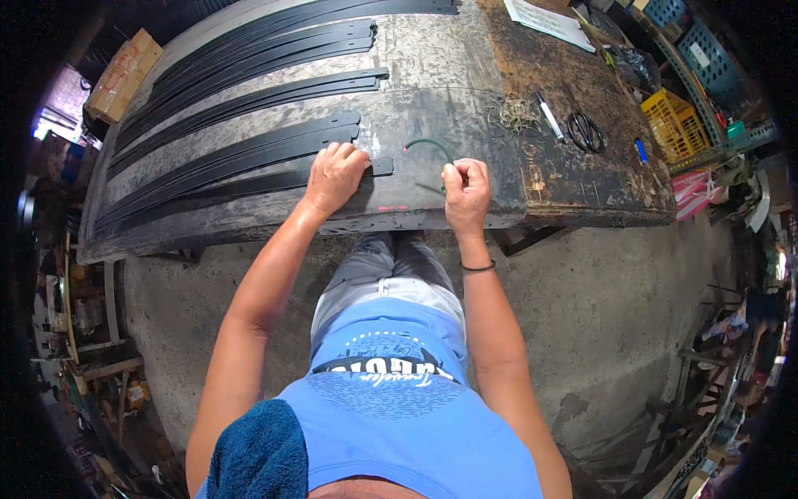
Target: Measuring and cutting long leather straps using a template and scissors on a workbench.
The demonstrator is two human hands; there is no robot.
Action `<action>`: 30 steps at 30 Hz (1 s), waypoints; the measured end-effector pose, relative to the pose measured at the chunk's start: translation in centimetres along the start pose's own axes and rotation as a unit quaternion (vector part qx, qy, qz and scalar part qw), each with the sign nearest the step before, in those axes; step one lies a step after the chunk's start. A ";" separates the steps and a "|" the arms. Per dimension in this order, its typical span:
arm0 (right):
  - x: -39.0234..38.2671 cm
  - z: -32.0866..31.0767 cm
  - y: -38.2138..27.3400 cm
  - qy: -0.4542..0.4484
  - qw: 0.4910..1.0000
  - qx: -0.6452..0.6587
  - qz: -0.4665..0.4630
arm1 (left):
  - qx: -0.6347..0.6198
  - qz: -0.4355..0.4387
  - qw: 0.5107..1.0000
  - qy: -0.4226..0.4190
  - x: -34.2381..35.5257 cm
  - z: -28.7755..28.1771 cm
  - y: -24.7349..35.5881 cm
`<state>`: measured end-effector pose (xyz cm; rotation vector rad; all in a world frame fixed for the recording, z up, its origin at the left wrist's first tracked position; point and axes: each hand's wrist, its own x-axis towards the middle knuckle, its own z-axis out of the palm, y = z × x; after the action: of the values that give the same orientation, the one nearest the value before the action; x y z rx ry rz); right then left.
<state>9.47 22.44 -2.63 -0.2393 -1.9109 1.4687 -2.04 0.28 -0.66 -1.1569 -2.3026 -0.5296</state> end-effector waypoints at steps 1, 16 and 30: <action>-0.2 0.0 0.1 -0.009 1.000 0.004 -0.018 | 0.003 -0.004 1.000 -0.012 -0.1 0.1 0.1; -0.2 0.1 -0.6 0.035 0.993 0.104 0.047 | -0.075 0.101 0.984 -0.128 2.2 -0.1 1.8; -1.2 0.8 -1.4 0.012 0.998 -0.055 -0.034 | -0.071 0.069 0.995 0.006 0.2 1.2 2.6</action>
<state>10.23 20.69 -1.96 -0.2382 -1.9641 1.3133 -0.37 2.50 -1.15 -1.3635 -2.1841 -0.6552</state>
